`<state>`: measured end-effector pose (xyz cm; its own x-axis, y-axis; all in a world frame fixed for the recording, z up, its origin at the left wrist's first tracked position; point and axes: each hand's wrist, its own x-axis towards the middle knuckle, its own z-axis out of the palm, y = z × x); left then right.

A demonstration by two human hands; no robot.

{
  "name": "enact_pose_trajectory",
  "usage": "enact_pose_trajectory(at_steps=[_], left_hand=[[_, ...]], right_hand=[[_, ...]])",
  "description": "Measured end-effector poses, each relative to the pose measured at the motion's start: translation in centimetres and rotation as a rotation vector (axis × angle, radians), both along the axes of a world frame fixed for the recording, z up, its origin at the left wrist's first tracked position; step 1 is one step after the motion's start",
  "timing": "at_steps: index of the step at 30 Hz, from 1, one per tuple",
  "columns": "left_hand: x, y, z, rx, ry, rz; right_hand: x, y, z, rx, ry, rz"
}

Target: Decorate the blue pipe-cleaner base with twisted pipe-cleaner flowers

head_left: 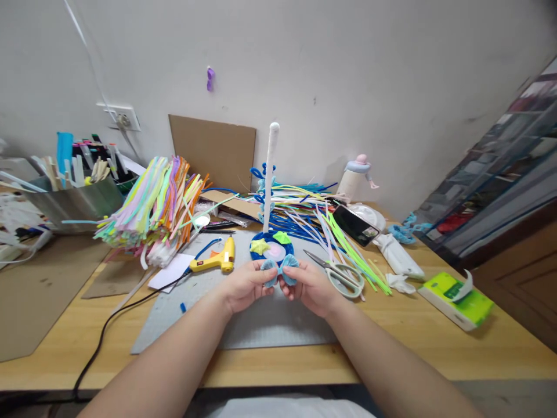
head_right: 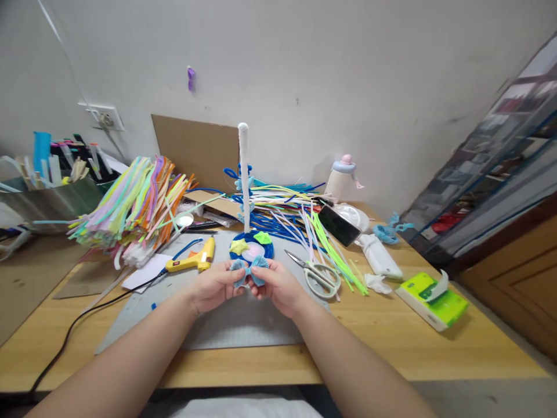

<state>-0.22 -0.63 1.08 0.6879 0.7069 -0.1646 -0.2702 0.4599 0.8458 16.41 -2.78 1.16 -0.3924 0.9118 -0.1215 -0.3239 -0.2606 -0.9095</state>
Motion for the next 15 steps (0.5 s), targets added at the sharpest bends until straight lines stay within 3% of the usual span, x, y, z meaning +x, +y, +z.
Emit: enact_pose_trajectory(at_steps=[4, 7, 10, 15], left_hand=[[0.2, -0.1, 0.3, 0.095, 0.102, 0.093], [0.5, -0.2, 0.4, 0.298, 0.255, 0.25], [0.8, -0.3, 0.2, 0.461, 0.37, 0.324], [1.2, -0.4, -0.6, 0.625, 0.478, 0.431]], right_hand=[[-0.2, -0.1, -0.2, 0.223, -0.192, -0.177], [-0.3, -0.2, -0.5, 0.429, -0.447, -0.33], [-0.3, -0.5, -0.7, 0.636, -0.683, -0.45], [-0.4, -0.9, -0.7, 0.808, -0.803, -0.497]])
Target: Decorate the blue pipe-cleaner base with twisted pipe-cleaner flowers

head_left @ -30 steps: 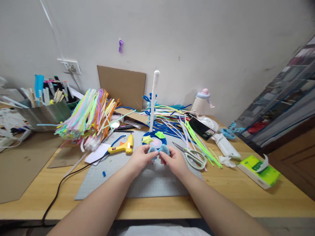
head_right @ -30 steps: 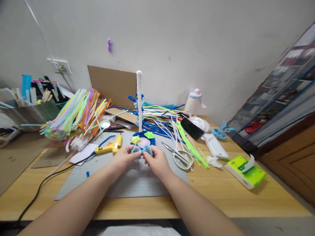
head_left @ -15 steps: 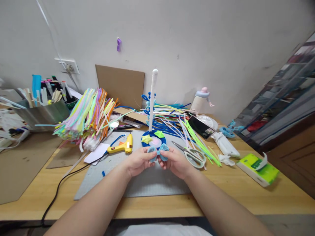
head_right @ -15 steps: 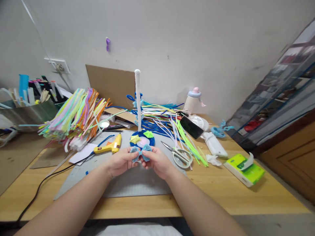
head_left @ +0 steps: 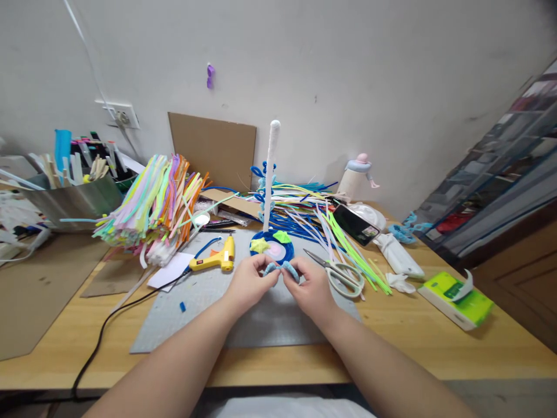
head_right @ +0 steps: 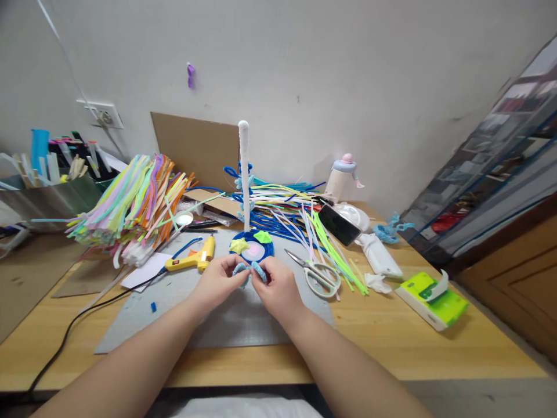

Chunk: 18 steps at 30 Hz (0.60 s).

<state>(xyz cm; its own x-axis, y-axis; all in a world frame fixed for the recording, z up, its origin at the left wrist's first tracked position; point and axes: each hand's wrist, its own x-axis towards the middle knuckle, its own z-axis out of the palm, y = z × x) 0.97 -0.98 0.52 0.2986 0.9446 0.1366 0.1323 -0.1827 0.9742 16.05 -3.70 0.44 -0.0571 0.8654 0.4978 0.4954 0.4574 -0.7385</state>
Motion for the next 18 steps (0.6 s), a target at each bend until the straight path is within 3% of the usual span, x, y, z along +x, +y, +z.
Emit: enact_pose_trajectory(at_steps=[6, 13, 18], left_hand=[[0.2, -0.3, 0.1, 0.129, 0.044, 0.191], [0.0, -0.3, 0.6, 0.245, -0.071, 0.188], [0.0, -0.3, 0.7, 0.187, -0.268, 0.074]], right_hand=[[-0.2, -0.6, 0.8, -0.016, 0.103, 0.229], [-0.1, 0.1, -0.2, 0.024, 0.308, 0.24], [0.0, 0.8, -0.4, -0.064, 0.461, 0.291]])
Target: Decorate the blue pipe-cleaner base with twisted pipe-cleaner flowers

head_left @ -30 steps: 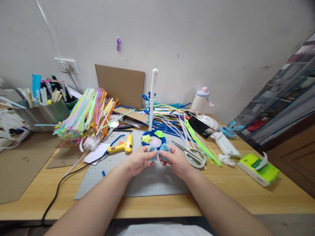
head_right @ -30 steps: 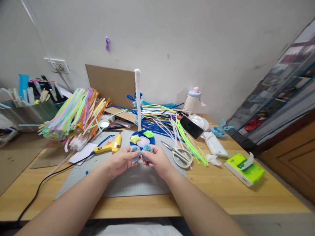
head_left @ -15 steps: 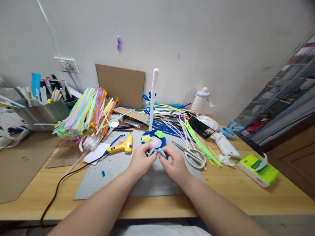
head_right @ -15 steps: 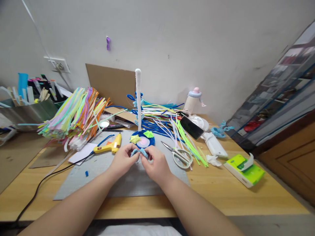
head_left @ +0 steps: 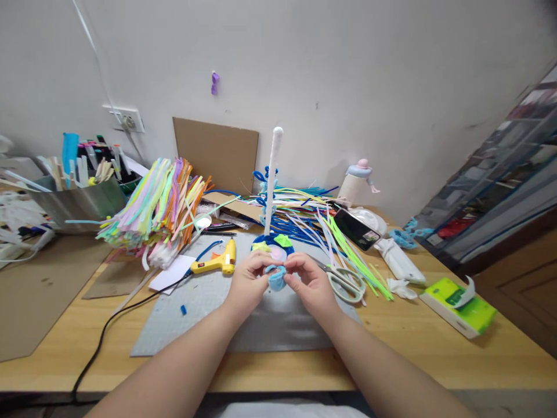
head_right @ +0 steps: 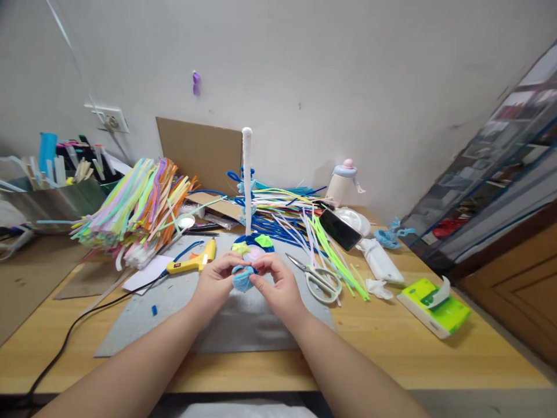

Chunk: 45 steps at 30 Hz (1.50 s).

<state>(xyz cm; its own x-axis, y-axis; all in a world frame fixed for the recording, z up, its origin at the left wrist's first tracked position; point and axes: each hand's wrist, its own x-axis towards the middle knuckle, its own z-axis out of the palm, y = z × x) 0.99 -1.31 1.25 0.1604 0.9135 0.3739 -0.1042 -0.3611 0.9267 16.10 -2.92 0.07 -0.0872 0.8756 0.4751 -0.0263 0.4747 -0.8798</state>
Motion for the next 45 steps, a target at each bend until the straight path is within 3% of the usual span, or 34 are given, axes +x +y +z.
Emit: enact_pose_trajectory(at_steps=[5, 10, 13, 20, 23, 25, 30, 34, 37, 42, 45], left_hand=[[0.0, -0.4, 0.4, -0.136, 0.005, 0.013], [-0.1, -0.2, 0.2, -0.125, 0.037, 0.02], [-0.1, 0.0, 0.1, -0.196, 0.01, -0.025], [-0.3, 0.1, 1.0, -0.409, -0.205, -0.223], [-0.5, 0.2, 1.1, -0.484, -0.288, -0.25], [-0.5, 0.2, 0.9, -0.455, -0.242, -0.225], [-0.1, -0.4, 0.3, -0.167, 0.062, -0.161], [0.0, -0.6, 0.2, -0.061, 0.23, -0.109], [-0.2, -0.2, 0.2, -0.094, 0.25, -0.118], [-0.5, 0.4, 0.0, -0.25, 0.051, -0.324], [-0.5, 0.4, -0.1, -0.226, 0.031, -0.307]], right_hand=[[0.2, -0.1, 0.5, -0.17, 0.0, 0.135], [0.5, 0.0, 0.9, -0.15, -0.033, 0.158], [0.6, 0.1, 1.0, -0.173, -0.03, 0.154], [0.6, 0.7, 0.6, -0.42, 0.258, 0.14], [0.7, 0.9, 0.4, -0.551, 0.386, 0.196], [0.8, 1.0, 0.3, -0.657, 0.477, 0.248], [0.6, 1.1, 0.1, -0.943, 0.663, 0.359], [0.2, 1.0, -0.2, -1.034, 0.706, 0.43], [0.4, 0.9, -0.3, -1.056, 0.719, 0.481], [1.0, 0.8, -0.1, -1.029, 0.619, 0.554], [1.0, 0.7, 0.1, -1.024, 0.552, 0.534]])
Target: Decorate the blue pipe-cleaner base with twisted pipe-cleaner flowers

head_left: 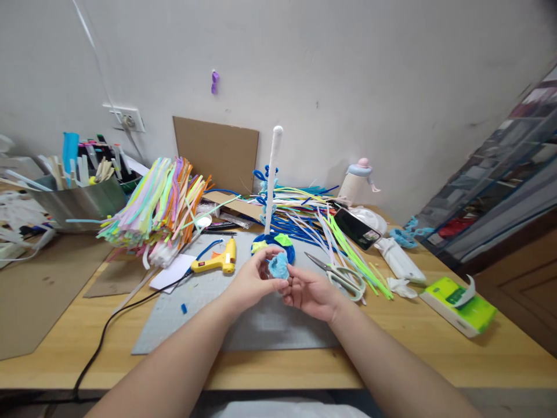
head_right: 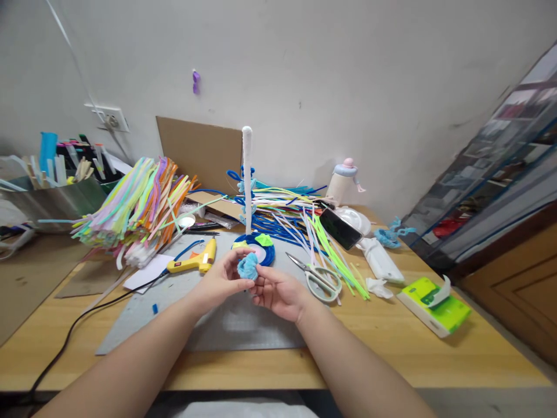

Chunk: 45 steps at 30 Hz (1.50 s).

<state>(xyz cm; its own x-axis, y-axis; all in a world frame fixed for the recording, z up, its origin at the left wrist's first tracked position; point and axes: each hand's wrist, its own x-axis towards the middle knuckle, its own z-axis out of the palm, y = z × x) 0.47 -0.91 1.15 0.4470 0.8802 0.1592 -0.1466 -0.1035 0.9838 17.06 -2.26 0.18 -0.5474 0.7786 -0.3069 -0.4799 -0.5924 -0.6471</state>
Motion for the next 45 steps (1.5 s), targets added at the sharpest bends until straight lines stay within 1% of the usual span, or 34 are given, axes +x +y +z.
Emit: enact_pose_trajectory(at_steps=[2, 4, 7, 10, 12, 15, 18, 21, 23, 26, 28, 30, 32, 34, 36, 39, 41, 45], left_hand=[[0.0, -0.2, 0.1, 0.034, 0.032, 0.041], [0.1, -0.3, 0.4, 0.026, 0.018, 0.042], [0.2, -0.3, 0.6, -0.082, -0.049, 0.014], [0.3, 0.2, 0.1, -0.171, -0.03, 0.038], [0.4, 0.6, -0.6, -0.183, 0.022, 0.11], [0.4, 0.9, -1.5, -0.132, 0.141, 0.24], [0.2, 0.9, -1.7, -0.077, 0.225, 0.331], [0.3, 0.9, -1.6, -0.145, 0.193, 0.396], [0.5, 0.9, -1.6, -0.24, 0.137, 0.418], [0.9, 0.8, -1.6, -0.389, 0.058, 0.393], [1.1, 0.5, -1.6, -0.437, 0.061, 0.343], [1.2, 0.4, -1.6, -0.436, 0.127, 0.272], [1.1, 0.4, -1.6, -0.422, 0.176, 0.244], [0.9, 0.6, -1.7, -0.362, 0.179, 0.287], [0.6, 1.0, -1.7, -0.229, 0.191, 0.3], [0.2, 1.4, -1.8, -0.027, 0.288, 0.232], [0.0, 1.3, -1.8, 0.036, 0.367, 0.23], [-0.3, 1.1, -1.7, 0.116, 0.514, 0.256]], right_hand=[[-0.1, 0.0, 0.1, 0.024, -0.019, -0.017], [-0.1, 0.1, 0.1, 0.041, -0.031, -0.033], [0.0, 0.2, 0.2, 0.057, -0.051, -0.029], [0.0, 0.3, 0.2, 0.129, -0.098, -0.048], [-0.1, 0.3, 0.1, 0.203, -0.155, -0.072], [-0.6, 0.1, -0.2, 0.283, -0.271, -0.133], [-1.2, 0.0, -0.5, 0.345, -0.366, -0.185], [-1.6, -0.1, -0.8, 0.405, -0.396, -0.207], [-1.7, -0.1, -0.9, 0.493, -0.439, -0.257], [-1.6, 0.0, -1.1, 0.746, -0.613, -0.346], [-1.4, 0.1, -1.2, 0.921, -0.772, -0.365], [-1.1, 0.3, -1.3, 1.012, -0.894, -0.381], [-1.0, 0.5, -1.4, 0.985, -0.914, -0.407], [-0.9, 0.8, -1.6, 0.885, -0.861, -0.404], [-0.9, 1.1, -1.8, 0.764, -0.794, -0.356], [-1.2, 1.2, -2.0, 0.62, -0.726, -0.298], [-1.3, 1.1, -2.0, 0.576, -0.704, -0.291], [-1.2, 1.0, -1.6, 0.564, -0.721, -0.287]])
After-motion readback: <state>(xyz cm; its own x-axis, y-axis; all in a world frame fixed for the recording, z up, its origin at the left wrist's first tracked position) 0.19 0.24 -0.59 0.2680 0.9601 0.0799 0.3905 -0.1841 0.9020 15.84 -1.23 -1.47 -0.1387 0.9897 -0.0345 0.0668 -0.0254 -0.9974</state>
